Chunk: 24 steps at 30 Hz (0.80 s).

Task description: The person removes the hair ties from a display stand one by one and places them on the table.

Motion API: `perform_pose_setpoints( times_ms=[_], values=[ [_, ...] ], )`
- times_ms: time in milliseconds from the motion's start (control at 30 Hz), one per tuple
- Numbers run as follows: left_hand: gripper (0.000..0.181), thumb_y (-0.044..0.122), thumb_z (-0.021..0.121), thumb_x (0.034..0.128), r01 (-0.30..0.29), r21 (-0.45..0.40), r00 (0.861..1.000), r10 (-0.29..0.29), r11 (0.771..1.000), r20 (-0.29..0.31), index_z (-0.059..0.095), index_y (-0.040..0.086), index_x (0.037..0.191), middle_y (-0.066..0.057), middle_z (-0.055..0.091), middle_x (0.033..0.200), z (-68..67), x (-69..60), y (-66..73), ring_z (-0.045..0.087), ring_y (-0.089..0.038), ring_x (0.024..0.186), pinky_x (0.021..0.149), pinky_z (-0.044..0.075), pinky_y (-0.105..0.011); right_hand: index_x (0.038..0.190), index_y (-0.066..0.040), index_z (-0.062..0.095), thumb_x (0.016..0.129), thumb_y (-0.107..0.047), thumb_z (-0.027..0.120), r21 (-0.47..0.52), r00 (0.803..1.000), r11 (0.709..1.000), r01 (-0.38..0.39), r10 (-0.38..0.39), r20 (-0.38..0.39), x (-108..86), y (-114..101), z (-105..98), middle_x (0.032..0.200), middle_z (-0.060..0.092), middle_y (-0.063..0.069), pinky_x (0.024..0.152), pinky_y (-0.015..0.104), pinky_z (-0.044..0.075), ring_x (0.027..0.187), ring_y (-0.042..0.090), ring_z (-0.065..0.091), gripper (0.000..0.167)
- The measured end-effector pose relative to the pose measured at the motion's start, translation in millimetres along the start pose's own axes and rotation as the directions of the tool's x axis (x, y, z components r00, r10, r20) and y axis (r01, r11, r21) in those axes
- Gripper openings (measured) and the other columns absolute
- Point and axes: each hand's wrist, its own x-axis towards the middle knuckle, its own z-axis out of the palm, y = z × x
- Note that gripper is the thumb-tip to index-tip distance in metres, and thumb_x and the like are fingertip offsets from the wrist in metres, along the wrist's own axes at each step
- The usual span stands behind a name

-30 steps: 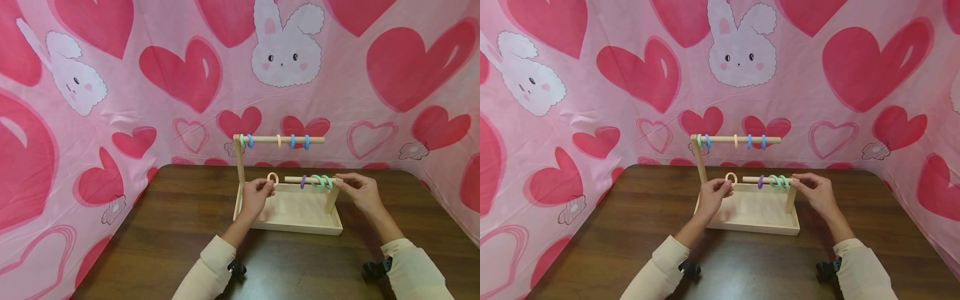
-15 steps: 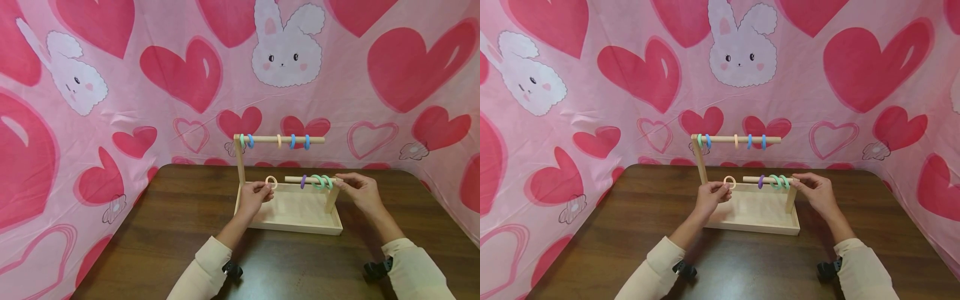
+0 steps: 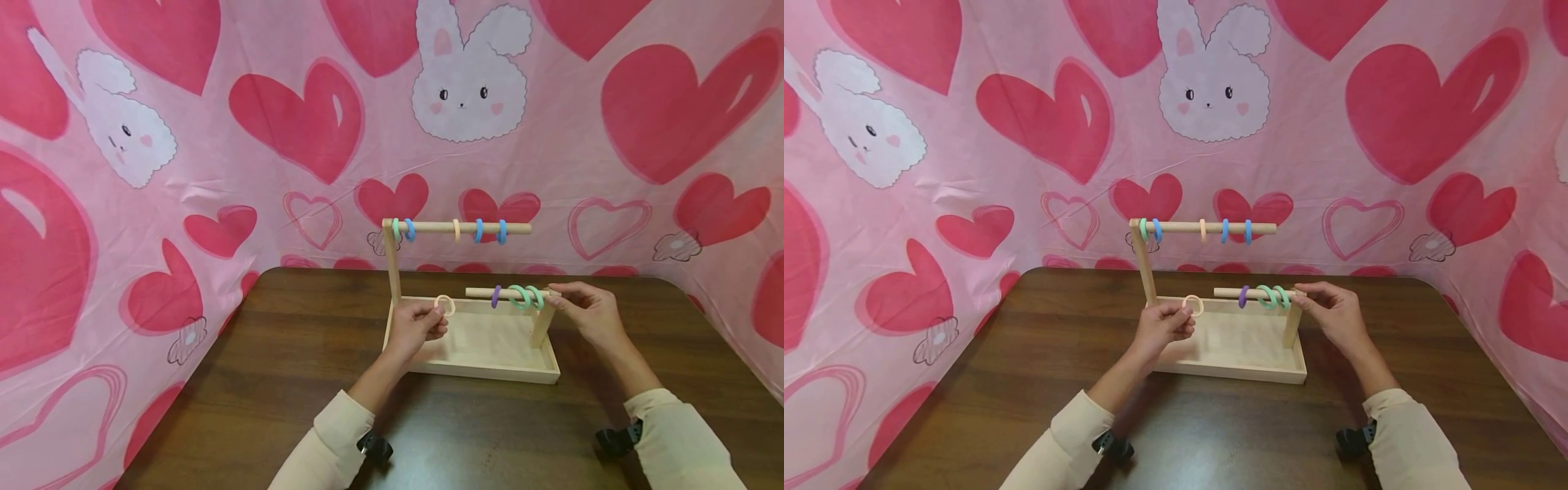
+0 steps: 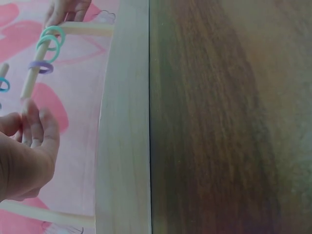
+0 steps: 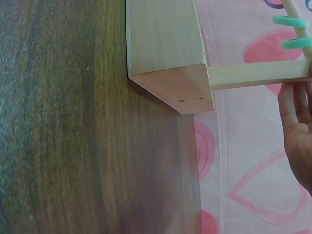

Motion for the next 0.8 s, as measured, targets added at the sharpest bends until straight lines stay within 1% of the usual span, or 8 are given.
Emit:
perform_pose_setpoints(
  times_ms=[133, 333, 500, 633, 800],
  values=[
    [0.028, 0.007, 0.061, 0.1005, 0.030, 0.008, 0.999, -0.030, 1.000, 0.024, 0.064, -0.020, 0.111, 0.009, 0.065, 0.068, 0.2, -3.8, 0.1, 0.065, -0.001, 0.062, 0.069, 0.061, -0.022, 0.106, 0.003, 0.076, 0.086, 0.015, 0.069, -0.026, 1.000, 1.000, 0.002, -0.002, -0.009, -0.3, 0.3, 0.5, 0.095, 0.075, -0.026, 0.072, 0.007, 0.053, 0.082, -0.009, 0.068, 0.024],
    [0.030, 0.010, 0.061, 0.1013, 0.092, 0.033, 0.993, -0.094, 0.995, 0.076, 0.063, -0.019, 0.111, 0.009, 0.065, 0.068, 1.4, -9.4, -2.2, 0.065, -0.001, 0.064, 0.071, 0.061, -0.024, 0.105, 0.000, 0.077, 0.087, 0.014, 0.069, -0.049, 1.000, 0.999, -0.001, 0.001, -0.009, -0.3, 0.5, -0.1, 0.098, 0.075, -0.028, 0.072, 0.007, 0.053, 0.084, -0.010, 0.067, 0.025],
    [0.033, 0.012, 0.060, 0.1021, 0.140, 0.048, 0.982, -0.145, 0.989, 0.117, 0.063, -0.018, 0.114, 0.009, 0.066, 0.069, 2.2, -13.9, -4.5, 0.065, -0.001, 0.064, 0.072, 0.061, -0.024, 0.105, 0.001, 0.077, 0.087, 0.014, 0.069, -0.054, 1.000, 0.999, 0.000, 0.000, -0.013, -0.3, -0.6, 0.5, 0.098, 0.075, -0.028, 0.072, 0.006, 0.052, 0.084, -0.010, 0.067, 0.024],
    [0.035, 0.012, 0.058, 0.1030, 0.171, 0.050, 0.972, -0.177, 0.984, 0.155, 0.060, -0.020, 0.117, 0.009, 0.066, 0.070, 3.0, -16.0, -6.0, 0.064, -0.001, 0.065, 0.072, 0.061, -0.024, 0.104, -0.003, 0.078, 0.087, 0.015, 0.069, -0.045, 1.000, 0.999, 0.000, -0.001, -0.012, -0.8, -0.9, 0.5, 0.098, 0.075, -0.028, 0.073, 0.006, 0.052, 0.085, -0.011, 0.067, 0.027],
    [0.031, 0.010, 0.058, 0.1029, 0.186, 0.051, 0.959, -0.193, 0.981, 0.208, 0.061, -0.018, 0.114, 0.009, 0.066, 0.070, 3.2, -19.4, -6.8, 0.064, 0.000, 0.065, 0.072, 0.061, -0.023, 0.105, -0.003, 0.078, 0.087, 0.014, 0.069, -0.065, 1.000, 0.998, -0.009, 0.008, -0.014, -0.3, -1.5, 0.3, 0.098, 0.074, -0.030, 0.072, 0.006, 0.052, 0.085, -0.012, 0.067, 0.026]
  ],
)
